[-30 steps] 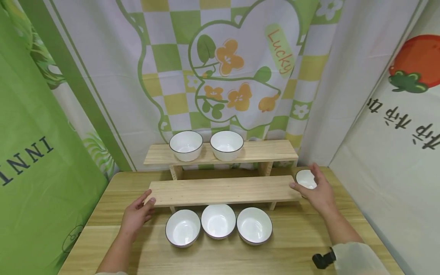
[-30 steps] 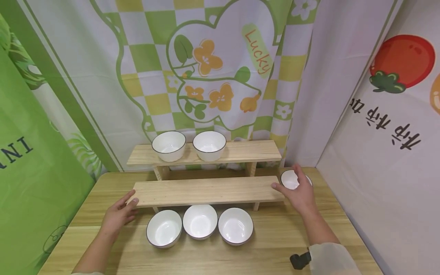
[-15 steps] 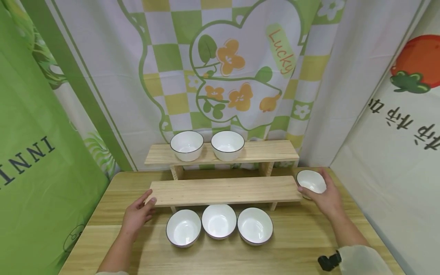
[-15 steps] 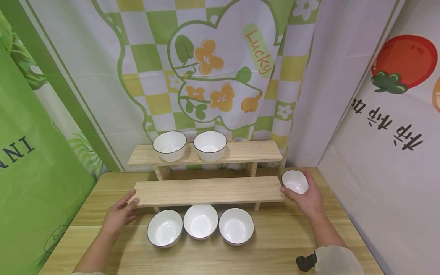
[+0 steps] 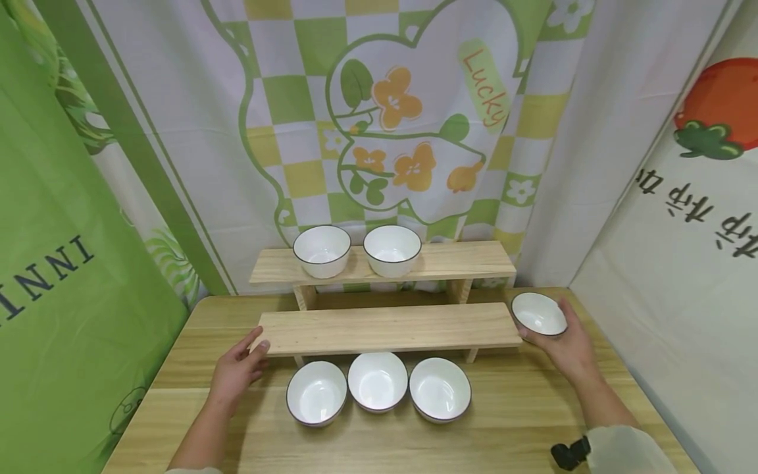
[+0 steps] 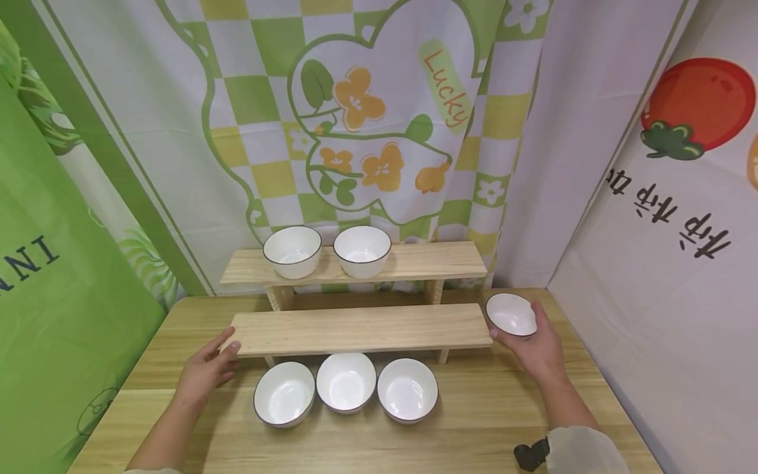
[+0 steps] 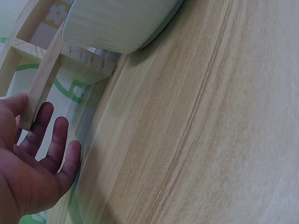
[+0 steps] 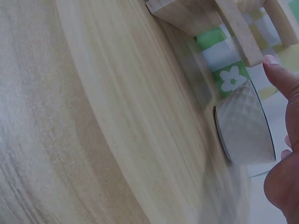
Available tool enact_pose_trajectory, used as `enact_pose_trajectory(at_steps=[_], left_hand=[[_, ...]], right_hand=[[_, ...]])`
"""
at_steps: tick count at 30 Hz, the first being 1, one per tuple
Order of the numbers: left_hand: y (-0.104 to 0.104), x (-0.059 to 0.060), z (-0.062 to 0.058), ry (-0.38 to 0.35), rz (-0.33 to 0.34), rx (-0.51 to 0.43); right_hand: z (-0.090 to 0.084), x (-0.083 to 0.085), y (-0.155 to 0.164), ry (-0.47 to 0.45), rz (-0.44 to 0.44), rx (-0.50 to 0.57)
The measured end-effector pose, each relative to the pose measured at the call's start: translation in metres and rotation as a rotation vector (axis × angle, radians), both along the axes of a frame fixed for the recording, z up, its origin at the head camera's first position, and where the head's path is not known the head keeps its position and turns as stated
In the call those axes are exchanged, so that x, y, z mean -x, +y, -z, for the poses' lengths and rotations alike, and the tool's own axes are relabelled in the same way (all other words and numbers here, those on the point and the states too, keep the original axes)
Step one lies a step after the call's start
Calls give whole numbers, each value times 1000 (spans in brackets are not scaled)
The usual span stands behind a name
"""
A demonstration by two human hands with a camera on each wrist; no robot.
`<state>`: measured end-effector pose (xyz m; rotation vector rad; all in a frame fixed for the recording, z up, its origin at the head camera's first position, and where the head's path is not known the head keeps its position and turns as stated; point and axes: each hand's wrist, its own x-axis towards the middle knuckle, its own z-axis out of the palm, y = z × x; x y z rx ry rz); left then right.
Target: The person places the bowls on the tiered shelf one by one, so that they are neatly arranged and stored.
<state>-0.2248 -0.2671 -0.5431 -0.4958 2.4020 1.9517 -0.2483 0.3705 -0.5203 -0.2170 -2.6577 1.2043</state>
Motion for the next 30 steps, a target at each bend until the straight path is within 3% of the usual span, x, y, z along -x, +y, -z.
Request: enact_pose_trajectory(at_steps=[17,30], left_hand=[[-1,0,0,-5,6,-24],[-2,1,2,-6,4,-21]], right_hand=[[15,10,2,22,65,-41],[25,18,6,-66,73,-28]])
